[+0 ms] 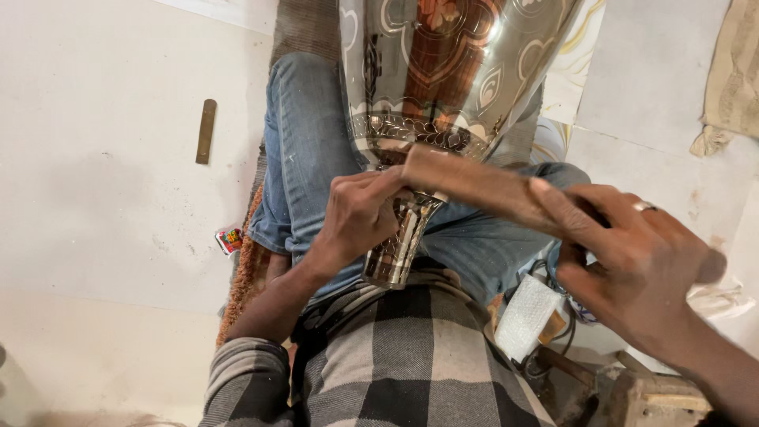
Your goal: The person sits on the floor with a large engraved brass vessel held between their legs and decorates its rim. They hold a small punch against the metal band and strike it with a wooden mallet, repositioning the punch repeatedly along the rim, and occasionally rotate the vessel to reach new sections.
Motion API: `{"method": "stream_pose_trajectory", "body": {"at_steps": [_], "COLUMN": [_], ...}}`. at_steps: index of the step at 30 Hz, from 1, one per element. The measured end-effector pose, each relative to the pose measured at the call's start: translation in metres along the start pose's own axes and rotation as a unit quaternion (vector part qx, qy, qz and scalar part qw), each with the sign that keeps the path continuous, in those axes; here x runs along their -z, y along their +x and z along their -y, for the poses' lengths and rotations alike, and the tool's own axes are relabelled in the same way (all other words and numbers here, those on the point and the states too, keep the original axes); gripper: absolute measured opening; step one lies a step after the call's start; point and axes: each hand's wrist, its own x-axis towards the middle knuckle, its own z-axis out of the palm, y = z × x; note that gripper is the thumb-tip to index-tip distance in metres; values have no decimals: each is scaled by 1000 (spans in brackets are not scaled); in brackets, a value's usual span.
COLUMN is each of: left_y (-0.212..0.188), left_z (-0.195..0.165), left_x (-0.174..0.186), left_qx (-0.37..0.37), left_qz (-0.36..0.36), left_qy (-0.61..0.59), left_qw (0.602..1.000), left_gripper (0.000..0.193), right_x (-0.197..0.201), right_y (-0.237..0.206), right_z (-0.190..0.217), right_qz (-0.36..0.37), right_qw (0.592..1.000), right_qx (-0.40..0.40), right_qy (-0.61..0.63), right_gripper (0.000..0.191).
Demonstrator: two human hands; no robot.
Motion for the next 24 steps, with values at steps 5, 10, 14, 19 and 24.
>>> {"method": "stream_pose_trajectory", "body": {"at_steps": [5,10,14,19,24], "left_y": [13,28,23,3,-9], "left_z": [11,14,12,8,6], "left_x": [13,21,19,7,-14], "left_qx": [-79,-107,-144,-44,-6], "left_qz": [63,122,51,-23,-113], "left_qy": [-4,-4,-36,-46,-41], "left_qw": [995,987,988,998,993], "left_gripper": [48,45,45,38,32], "right_x": [-16,-38,-35,-12,3], "right_y": [-23,-27,-17,-1,13], "right_z": [-5,-9,-13,-9,-5], "right_qz": [-44,-128,-127,-51,-7], "right_qw": [955,954,970,983,999], "right_qx": [-110,-50,9,-11,15], "right_qy": [273,268,206,174,35], "right_gripper": [76,73,77,80,75]}}
